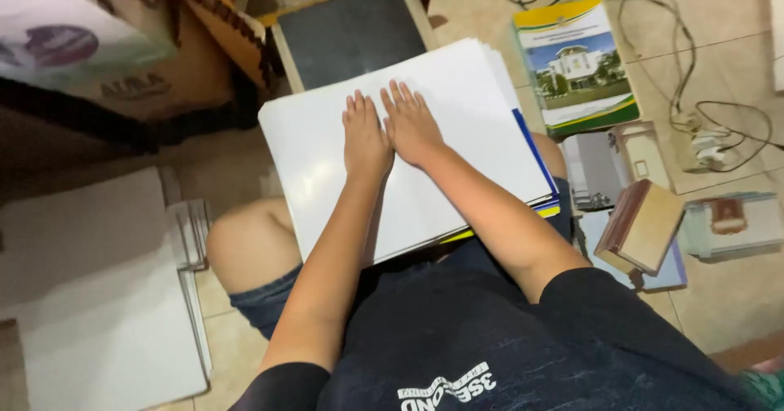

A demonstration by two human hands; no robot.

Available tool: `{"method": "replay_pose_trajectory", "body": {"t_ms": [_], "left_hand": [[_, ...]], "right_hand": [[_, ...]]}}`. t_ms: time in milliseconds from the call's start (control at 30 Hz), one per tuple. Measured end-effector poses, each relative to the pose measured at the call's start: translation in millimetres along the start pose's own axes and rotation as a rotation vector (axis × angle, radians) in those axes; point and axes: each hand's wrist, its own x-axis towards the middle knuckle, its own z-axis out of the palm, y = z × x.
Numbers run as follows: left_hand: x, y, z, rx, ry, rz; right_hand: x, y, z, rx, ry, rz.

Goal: Manually pressing and flattening a stack of printed booklets on the floor and flipping through the pages for inspection.

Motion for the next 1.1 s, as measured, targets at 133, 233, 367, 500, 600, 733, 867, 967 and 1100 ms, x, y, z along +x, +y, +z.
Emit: {"method": "replay_pose_trajectory", "body": {"t_ms": [133, 233, 367, 500, 600, 733, 867, 967, 1100], "left_hand": [[-7.9, 9.2, -15.8, 0.066, -0.086, -0.03], [-7.6, 13.3, -18.8, 0.09, -0.098, -0.031], [-9.2, 16.1, -21.6, 0.099, -0.131, -0.018], [-10.5, 11.0, -19.5, -0.008, -0.094, 0.054], [-2.4, 2.8, -5.3, 0.022, -0.089, 0.04], [-0.9, -0.7, -11.5, 0.045, -0.091, 0.032], [-0.4, -3.6, -3.7, 0.06, -0.025, 0.036], [-13.0, 12.9, -9.2, 0.171, -0.139, 0.047], [-41.7, 41.2, 3.5, 0.35, -0.352, 0.174]], "right_hand": [[-52.6, -15.5, -19.1, 0.09, -0.073, -0.004], [-92.6, -17.8, -19.6, 0.107, -0.12, -0.003], [-93.8, -13.6, -13.7, 0.114, -0.163, 0.008], [-37.9, -9.2, -13.6, 0.114, -0.081, 0.031], [19.7, 10.0, 4.6, 0.041, 0.006, 0.025], [21.7, 6.1, -5.9, 0.057, 0.001, 0.051], [-31.3, 7.7, -24.8, 0.102, -0.014, 0.149], [-54.0, 15.5, -31.3, 0.118, -0.005, 0.262], [-51.3, 23.5, -23.3, 0.085, 0.016, 0.309]]}}
